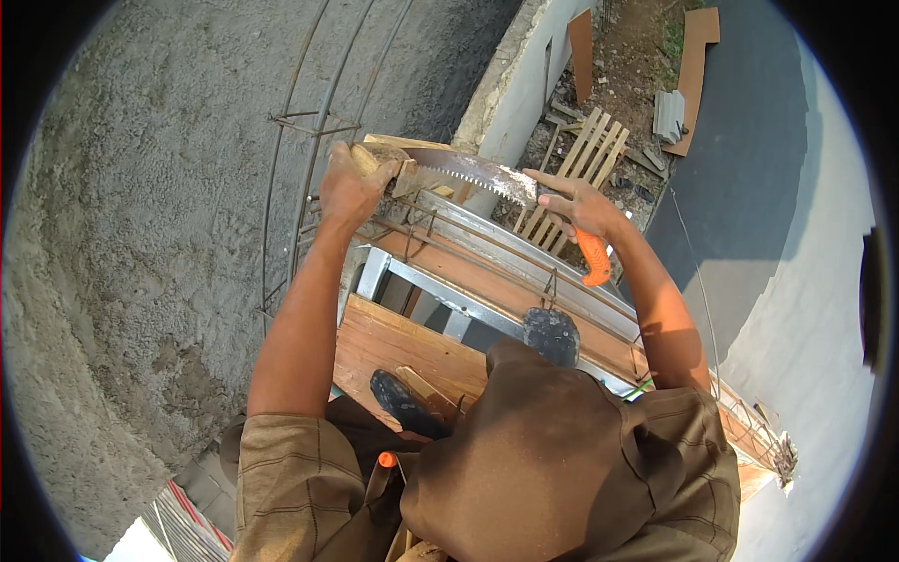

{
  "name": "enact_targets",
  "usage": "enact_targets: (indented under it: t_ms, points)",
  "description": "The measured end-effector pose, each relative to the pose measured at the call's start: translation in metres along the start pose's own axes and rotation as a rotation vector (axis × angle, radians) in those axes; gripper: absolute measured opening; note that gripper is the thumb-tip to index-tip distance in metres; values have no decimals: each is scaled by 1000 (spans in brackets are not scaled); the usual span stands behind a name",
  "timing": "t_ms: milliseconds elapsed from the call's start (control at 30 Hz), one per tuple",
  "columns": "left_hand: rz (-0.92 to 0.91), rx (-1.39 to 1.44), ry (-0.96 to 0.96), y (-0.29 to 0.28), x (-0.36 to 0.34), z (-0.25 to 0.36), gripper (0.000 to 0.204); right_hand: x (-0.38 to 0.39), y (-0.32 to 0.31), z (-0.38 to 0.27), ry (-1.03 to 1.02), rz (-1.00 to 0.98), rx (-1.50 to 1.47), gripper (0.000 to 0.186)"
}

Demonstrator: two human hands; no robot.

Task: The person is sawing a wooden block and then securing rebar with wire while on a construction scaffolding.

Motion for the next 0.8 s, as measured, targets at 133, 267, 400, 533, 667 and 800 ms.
enact_targets:
  t_ms: [133,267,400,533,667,800]
  points:
    - [-39,32,-18,-3,1,0,64,33,-25,52,109,97,-263,61]
    - [-16,49,-16,1,1,-2,62,52,-8,15,65,184,-150,56]
    - [58,38,38,4,0,-2,63,15,45,-51,22,167,-164,50]
    - [15,42,-24,3,-1,-4,64,-39,83,-66,-18,146,-151,51]
    - [9,103,25,2,-3,-2,64,-49,74,-32,-23,136,-158,53]
    - [23,50,-23,3,2,-7,64,-38,60,1,10,92,-244,54]
Point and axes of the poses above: each hand's wrist, its own x-axis away from the middle knuckle, its own y-axis out of the palm, z = x × y, the point moved 5 cm from there along -x, towards the middle knuckle, and after that the axes turned 10 degrees about z, right-handed, at the moved point
